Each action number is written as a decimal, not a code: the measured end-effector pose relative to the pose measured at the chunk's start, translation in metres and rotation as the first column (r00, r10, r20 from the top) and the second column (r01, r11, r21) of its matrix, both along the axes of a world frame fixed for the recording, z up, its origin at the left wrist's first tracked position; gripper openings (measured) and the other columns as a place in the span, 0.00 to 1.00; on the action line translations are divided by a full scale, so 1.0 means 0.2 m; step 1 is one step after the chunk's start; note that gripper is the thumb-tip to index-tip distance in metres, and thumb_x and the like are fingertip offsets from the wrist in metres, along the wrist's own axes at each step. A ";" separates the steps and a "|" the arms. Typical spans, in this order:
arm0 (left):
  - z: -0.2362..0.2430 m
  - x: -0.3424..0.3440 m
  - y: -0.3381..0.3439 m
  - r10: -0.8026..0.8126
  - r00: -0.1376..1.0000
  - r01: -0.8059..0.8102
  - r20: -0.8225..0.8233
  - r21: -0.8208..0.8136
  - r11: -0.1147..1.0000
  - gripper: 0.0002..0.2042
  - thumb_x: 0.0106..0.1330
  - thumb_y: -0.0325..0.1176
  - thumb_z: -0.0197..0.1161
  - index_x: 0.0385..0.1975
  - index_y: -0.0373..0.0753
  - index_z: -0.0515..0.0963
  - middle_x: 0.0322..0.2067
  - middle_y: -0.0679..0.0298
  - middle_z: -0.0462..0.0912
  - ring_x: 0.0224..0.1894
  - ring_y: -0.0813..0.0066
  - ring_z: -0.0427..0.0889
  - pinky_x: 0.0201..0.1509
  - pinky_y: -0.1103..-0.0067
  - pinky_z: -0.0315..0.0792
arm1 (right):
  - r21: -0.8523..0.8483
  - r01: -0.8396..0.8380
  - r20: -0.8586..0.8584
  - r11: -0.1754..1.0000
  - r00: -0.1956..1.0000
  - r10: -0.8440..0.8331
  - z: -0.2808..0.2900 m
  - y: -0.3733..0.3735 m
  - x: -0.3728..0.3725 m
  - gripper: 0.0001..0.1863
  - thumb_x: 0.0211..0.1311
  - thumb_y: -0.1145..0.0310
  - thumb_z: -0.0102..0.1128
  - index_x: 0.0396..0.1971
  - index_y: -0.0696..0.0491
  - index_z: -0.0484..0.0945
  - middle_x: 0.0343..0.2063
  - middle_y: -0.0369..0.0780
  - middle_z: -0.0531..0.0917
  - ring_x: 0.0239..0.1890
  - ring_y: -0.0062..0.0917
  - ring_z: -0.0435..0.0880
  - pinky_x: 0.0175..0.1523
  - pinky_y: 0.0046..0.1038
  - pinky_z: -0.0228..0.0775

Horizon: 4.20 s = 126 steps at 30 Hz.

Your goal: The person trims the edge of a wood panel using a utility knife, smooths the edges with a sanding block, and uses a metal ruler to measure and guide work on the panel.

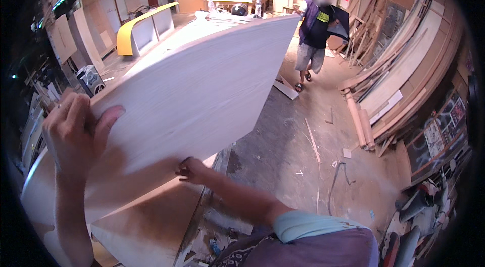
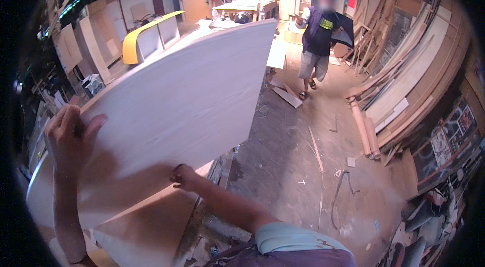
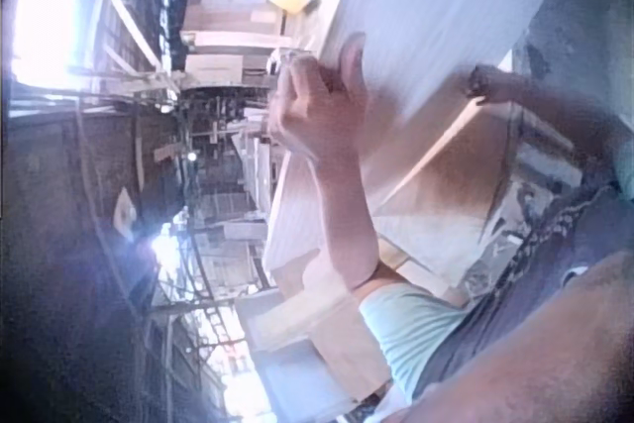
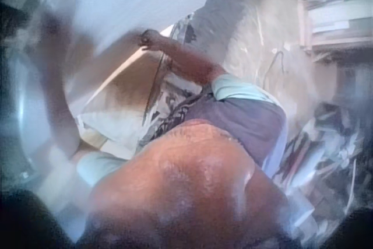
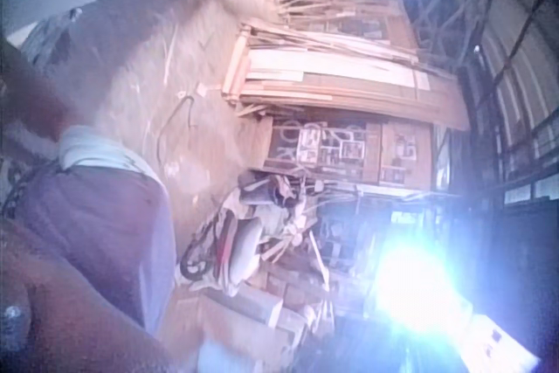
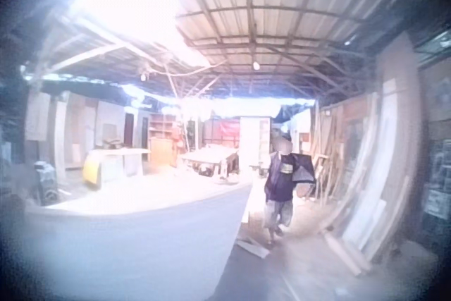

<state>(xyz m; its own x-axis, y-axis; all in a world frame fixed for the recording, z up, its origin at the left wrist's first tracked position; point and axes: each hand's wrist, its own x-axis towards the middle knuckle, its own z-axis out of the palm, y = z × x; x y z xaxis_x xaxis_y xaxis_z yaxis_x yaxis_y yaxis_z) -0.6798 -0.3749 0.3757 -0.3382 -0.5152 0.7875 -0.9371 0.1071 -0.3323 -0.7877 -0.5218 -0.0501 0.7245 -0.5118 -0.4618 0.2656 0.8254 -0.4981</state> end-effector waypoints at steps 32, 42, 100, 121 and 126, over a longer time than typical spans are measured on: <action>-1.16 -1.12 1.32 0.150 0.983 -0.144 -0.107 0.066 0.987 0.34 0.58 0.61 0.76 0.50 0.36 0.78 0.40 0.56 0.82 0.40 0.59 0.83 0.48 0.65 0.76 | 0.246 0.199 0.185 0.949 0.951 -0.247 0.99 1.05 -1.78 0.28 0.67 0.72 0.59 0.64 0.63 0.64 0.61 0.52 0.71 0.66 0.43 0.71 0.75 0.54 0.63; -2.07 -1.15 2.27 -0.434 -0.467 -0.736 -0.770 0.066 0.674 0.43 0.67 0.72 0.58 0.65 0.37 0.69 0.55 0.53 0.77 0.55 0.58 0.77 0.55 0.63 0.70 | 0.259 0.280 0.040 0.924 0.953 -0.300 0.23 1.22 -2.07 0.25 0.66 0.69 0.56 0.62 0.60 0.73 0.59 0.48 0.82 0.64 0.43 0.80 0.69 0.54 0.73; -2.64 -1.53 0.71 0.918 0.095 -0.368 -0.384 0.844 0.391 0.42 0.63 0.48 0.71 0.73 0.31 0.65 0.76 0.33 0.52 0.79 0.34 0.51 0.79 0.42 0.48 | -0.437 -0.693 -0.534 0.574 0.713 0.455 -0.69 0.29 -1.82 0.26 0.64 0.60 0.74 0.57 0.61 0.82 0.33 0.38 0.90 0.32 0.20 0.87 0.41 0.26 0.79; -2.63 -1.57 0.70 0.847 -0.432 -0.499 -0.309 0.865 0.061 0.41 0.67 0.47 0.69 0.75 0.29 0.61 0.77 0.36 0.51 0.80 0.39 0.50 0.81 0.46 0.45 | -0.872 -0.464 -0.487 0.155 0.849 -0.205 -0.49 -0.93 -1.41 0.10 0.63 0.71 0.69 0.42 0.57 0.89 0.34 0.45 0.89 0.36 0.30 0.89 0.45 0.33 0.81; -2.55 -1.38 0.51 0.799 -0.560 -0.346 -0.219 0.938 0.014 0.43 0.70 0.52 0.64 0.75 0.26 0.59 0.77 0.35 0.51 0.80 0.39 0.49 0.81 0.52 0.49 | -0.904 -0.394 -0.355 -0.169 0.909 -0.218 -0.37 -1.40 -0.88 0.11 0.63 0.72 0.66 0.45 0.58 0.87 0.36 0.46 0.86 0.40 0.39 0.85 0.49 0.38 0.77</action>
